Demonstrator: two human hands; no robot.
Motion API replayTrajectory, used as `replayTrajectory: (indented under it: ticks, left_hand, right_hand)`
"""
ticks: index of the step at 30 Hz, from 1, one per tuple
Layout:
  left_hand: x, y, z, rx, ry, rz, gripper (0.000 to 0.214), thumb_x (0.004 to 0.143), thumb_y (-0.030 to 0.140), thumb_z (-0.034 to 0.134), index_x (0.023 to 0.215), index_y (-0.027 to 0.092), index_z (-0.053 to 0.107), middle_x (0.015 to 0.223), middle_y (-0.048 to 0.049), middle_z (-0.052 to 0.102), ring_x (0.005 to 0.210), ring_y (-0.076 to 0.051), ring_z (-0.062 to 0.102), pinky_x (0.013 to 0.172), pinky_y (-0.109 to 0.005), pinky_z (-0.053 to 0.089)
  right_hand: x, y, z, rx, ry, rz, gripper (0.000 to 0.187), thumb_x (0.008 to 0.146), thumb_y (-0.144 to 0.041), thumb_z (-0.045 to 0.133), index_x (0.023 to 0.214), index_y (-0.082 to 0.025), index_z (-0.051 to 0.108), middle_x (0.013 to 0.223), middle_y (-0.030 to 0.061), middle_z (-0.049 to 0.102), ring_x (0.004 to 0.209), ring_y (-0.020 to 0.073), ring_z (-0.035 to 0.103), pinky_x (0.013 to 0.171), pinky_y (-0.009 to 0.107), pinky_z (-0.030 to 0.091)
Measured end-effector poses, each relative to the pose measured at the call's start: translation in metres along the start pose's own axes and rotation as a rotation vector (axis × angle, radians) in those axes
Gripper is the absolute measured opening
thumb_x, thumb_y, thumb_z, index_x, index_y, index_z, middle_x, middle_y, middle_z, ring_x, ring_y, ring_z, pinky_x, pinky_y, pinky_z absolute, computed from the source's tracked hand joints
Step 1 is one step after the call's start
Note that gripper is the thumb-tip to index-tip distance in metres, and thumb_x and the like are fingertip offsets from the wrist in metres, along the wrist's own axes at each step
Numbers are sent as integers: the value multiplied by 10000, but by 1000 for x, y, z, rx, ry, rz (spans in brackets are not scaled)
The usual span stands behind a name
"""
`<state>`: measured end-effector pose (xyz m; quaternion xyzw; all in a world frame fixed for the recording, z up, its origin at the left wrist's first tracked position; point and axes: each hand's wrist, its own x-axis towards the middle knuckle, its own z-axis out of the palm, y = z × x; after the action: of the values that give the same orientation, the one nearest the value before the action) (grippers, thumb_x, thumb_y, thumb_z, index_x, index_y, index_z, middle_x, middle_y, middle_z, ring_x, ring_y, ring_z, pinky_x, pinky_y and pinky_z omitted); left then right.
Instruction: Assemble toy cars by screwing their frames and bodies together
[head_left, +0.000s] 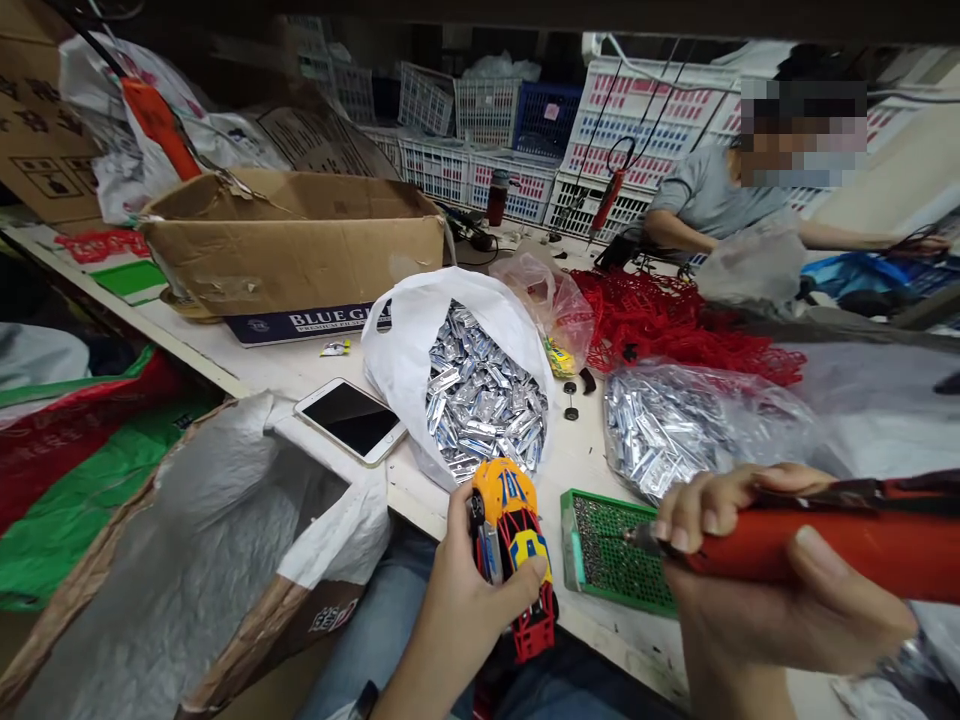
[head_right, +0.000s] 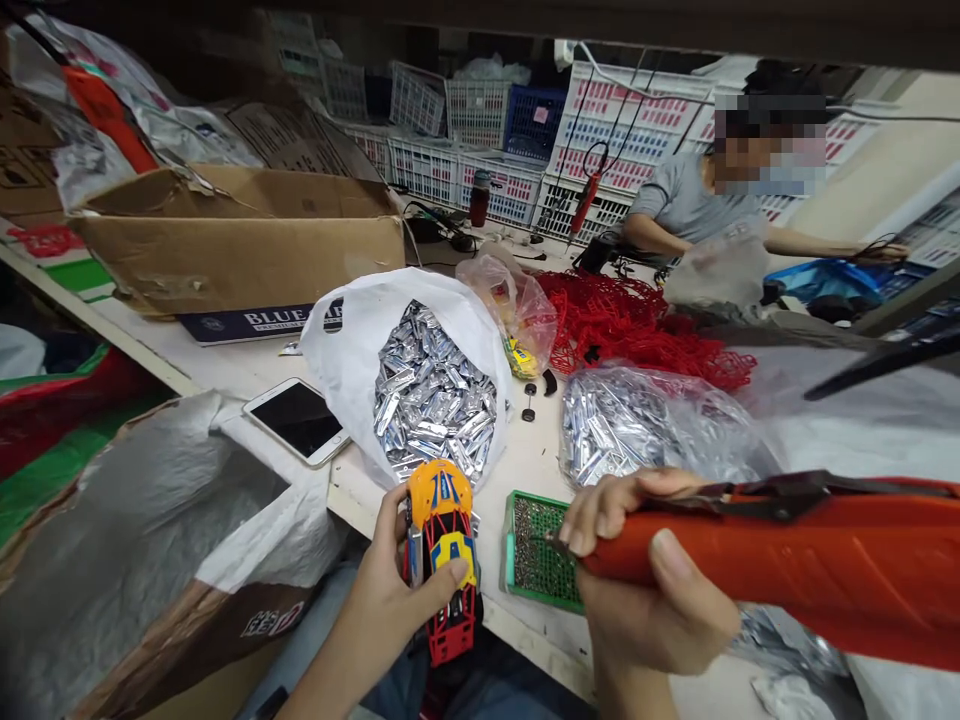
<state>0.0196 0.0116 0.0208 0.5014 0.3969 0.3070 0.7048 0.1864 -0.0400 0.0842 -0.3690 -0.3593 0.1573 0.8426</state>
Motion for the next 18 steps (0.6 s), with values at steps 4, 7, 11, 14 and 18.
replayTrajectory:
  ticks: [4,7,11,14,18]
  left_hand:
    - [0,-2,-1,-19,-5,-13,761,744,348,764,1374,226,355,1174,-68,685,995,-217,690,900,-341,555]
    - [0,-4,-1,-6,-12,-19,757,752,371,766,1374,222,362,1185,-76,678,1009,-223,690,896,-339,558]
    - [0,-7,-1,1,-3,-9,764,767,382,769,1382,232,342,1188,-75,684,1009,-225,686,905,-344,555]
    - [0,-8,0,-19,8,7,749,766,382,772,1367,242,346,1201,-68,682,1014,-223,683,914,-347,549]
    - [-1,-7,1,-59,3,1,713,776,398,761,1346,263,355,1180,-40,688,1014,-214,689,925,-343,543]
  right_hand:
    - [7,9,-23,-88,62,-40,205,653,-252,644,842,-196,700,513,-18,550,354,153,460,339,251,417]
    - [6,14,-28,-84,78,-6,222,637,-247,646,846,-192,696,521,-17,554,361,150,475,348,244,429]
    - [2,15,-30,-98,93,20,226,631,-242,648,847,-186,685,522,-20,551,363,141,476,357,236,436]
    - [2,15,-33,-121,97,20,213,638,-261,652,837,-189,670,515,-26,541,351,141,464,343,235,424]
    - [3,18,-38,-135,81,42,193,650,-271,660,831,-203,658,510,-37,531,339,135,449,336,227,409]
